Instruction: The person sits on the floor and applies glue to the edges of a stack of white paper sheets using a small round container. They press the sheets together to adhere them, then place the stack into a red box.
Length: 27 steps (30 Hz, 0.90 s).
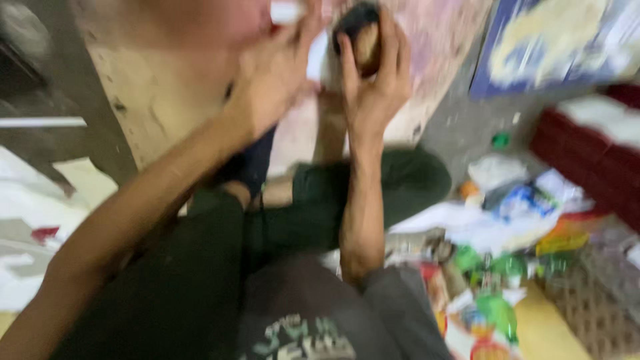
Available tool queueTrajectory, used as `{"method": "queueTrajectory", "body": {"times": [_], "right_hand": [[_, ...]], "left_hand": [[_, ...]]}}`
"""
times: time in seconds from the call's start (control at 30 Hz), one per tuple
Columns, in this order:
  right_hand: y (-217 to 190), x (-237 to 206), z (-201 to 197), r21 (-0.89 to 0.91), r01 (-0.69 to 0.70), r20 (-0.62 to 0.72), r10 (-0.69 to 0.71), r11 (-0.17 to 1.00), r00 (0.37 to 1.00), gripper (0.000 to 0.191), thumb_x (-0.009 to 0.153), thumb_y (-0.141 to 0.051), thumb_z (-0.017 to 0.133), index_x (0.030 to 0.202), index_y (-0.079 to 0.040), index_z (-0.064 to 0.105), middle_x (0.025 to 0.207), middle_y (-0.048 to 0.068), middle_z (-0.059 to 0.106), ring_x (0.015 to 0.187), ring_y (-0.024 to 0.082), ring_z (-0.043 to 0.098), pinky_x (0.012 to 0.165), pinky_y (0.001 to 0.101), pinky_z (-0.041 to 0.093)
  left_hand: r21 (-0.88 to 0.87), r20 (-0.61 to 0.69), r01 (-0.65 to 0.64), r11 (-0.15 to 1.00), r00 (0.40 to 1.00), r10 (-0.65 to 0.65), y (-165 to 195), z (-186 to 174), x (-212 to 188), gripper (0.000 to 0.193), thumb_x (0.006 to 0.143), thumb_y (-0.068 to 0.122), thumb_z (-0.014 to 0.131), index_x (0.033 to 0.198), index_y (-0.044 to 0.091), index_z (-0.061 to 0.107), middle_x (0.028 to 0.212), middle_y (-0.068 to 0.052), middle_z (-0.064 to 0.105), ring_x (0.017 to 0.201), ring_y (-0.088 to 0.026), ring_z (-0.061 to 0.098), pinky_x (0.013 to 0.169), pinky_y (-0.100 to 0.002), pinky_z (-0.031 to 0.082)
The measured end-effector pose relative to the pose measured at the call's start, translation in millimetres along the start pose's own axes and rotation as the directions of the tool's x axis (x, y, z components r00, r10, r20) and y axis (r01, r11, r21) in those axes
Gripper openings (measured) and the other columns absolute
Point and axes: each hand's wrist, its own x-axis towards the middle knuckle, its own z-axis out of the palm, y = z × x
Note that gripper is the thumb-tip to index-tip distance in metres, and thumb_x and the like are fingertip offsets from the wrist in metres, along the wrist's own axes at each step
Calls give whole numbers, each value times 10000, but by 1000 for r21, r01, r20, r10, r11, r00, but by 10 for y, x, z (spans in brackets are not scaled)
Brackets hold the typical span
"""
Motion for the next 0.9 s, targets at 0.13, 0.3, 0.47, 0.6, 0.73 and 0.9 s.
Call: {"method": "queueTrajectory", "body": {"times": [0.13,0.3,0.47,0.6,0.73,0.9], "right_hand": [[176,30,-103,-85,-31,65,37,996,997,475,931,-201,882,1318,-41,657,1251,164,682,1141,353,711,1002,412,580],[378,69,-239,-222,-74,76,93,972,993,457,956,-191,884,1334,-72,656,1300,142,684,1164,374,695,985,410,581],[493,174,-319,-278,-28,-5,27,960,1000,473,919,-230,892,1317,-122,662,1297,112,679,1151,371,705,982,424,590],[497,75,-494,-377,-24,107,69,926,992,490,879,-265,909,1274,-98,671,1239,150,673,1050,405,698,880,448,580],[411,105,-661,-428,-85,17,101,900,995,443,923,-268,879,1287,-108,683,1244,134,682,1066,383,715,892,439,598],[29,47,-884,-569,-70,374,334,819,865,527,706,-229,901,1196,-124,738,1114,135,724,970,379,719,763,524,515]], "left_hand": [[17,-78,-35,999,996,36,5,26,49,991,809,331,869,1597,49,339,1425,-184,569,1169,-312,612,807,-454,545],[127,-73,-179,976,979,189,7,128,-34,803,907,296,774,1568,32,404,1488,-180,472,1465,-308,444,995,-465,532],[394,-5,-289,873,949,316,28,167,40,651,858,85,658,1487,239,590,1692,-277,220,1557,-448,234,915,-517,510],[379,-14,-264,887,957,291,79,204,-28,462,961,79,638,1415,162,612,1699,-359,186,1560,-530,210,928,-513,501],[384,23,-262,886,961,274,109,153,-58,633,834,72,679,1443,214,581,1630,-342,236,1489,-504,295,940,-519,514],[-12,-137,-212,977,968,209,6,64,-37,901,860,198,811,1598,-3,334,1619,-201,426,1475,-348,435,942,-473,518]]}}
